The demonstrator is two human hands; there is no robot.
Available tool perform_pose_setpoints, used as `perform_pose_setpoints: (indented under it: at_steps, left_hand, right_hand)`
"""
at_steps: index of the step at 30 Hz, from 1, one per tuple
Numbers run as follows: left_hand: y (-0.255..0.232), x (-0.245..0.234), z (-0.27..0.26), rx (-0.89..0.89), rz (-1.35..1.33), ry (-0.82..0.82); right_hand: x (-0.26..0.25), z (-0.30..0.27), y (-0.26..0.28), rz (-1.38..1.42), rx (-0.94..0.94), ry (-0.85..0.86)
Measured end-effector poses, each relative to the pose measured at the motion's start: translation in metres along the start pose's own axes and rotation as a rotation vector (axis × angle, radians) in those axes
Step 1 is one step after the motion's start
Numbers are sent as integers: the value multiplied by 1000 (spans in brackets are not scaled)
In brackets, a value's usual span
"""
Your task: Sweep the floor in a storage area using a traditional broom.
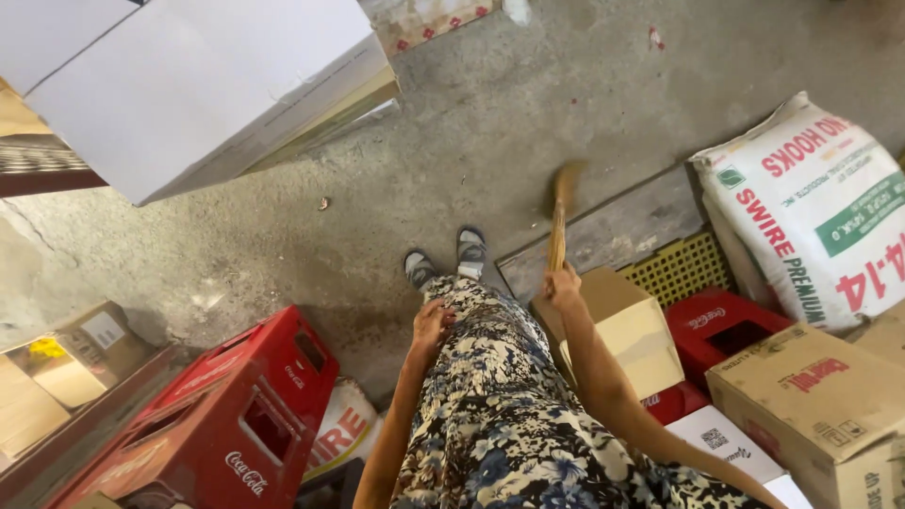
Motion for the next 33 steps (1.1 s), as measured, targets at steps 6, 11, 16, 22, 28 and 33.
perform_pose_setpoints:
  at_steps: [6, 11, 16, 22, 28, 33]
  left_hand:
    - [34, -65, 50, 164, 55, 46]
    - [7, -69, 23, -12, 62, -33]
    - [-15, -35, -7, 17, 377, 114]
    - [-10, 16, -23, 192, 848, 412]
    - [-13, 21, -56, 116, 1026, 468]
    - [7, -10, -17, 121, 1127, 440]
  right_hand:
    - [111, -49, -70, -14, 200, -13]
    - [131, -135, -78, -513, 5, 317]
    - [70, -224, -42, -507, 5, 393]
    - [-10, -148, -63, -73, -416, 206]
    - [1, -46, -151, 202, 216, 190]
    - [82, -173, -89, -189, 190, 262]
Point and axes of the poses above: each hand's wrist, its own z-axis towards the middle knuckle, its own x-axis out of the palm, y = z × x, the point moved 6 cm from there along z, towards the middle knuckle, and after that the axes turned 6 degrees about -y, right-handed, at the moved point
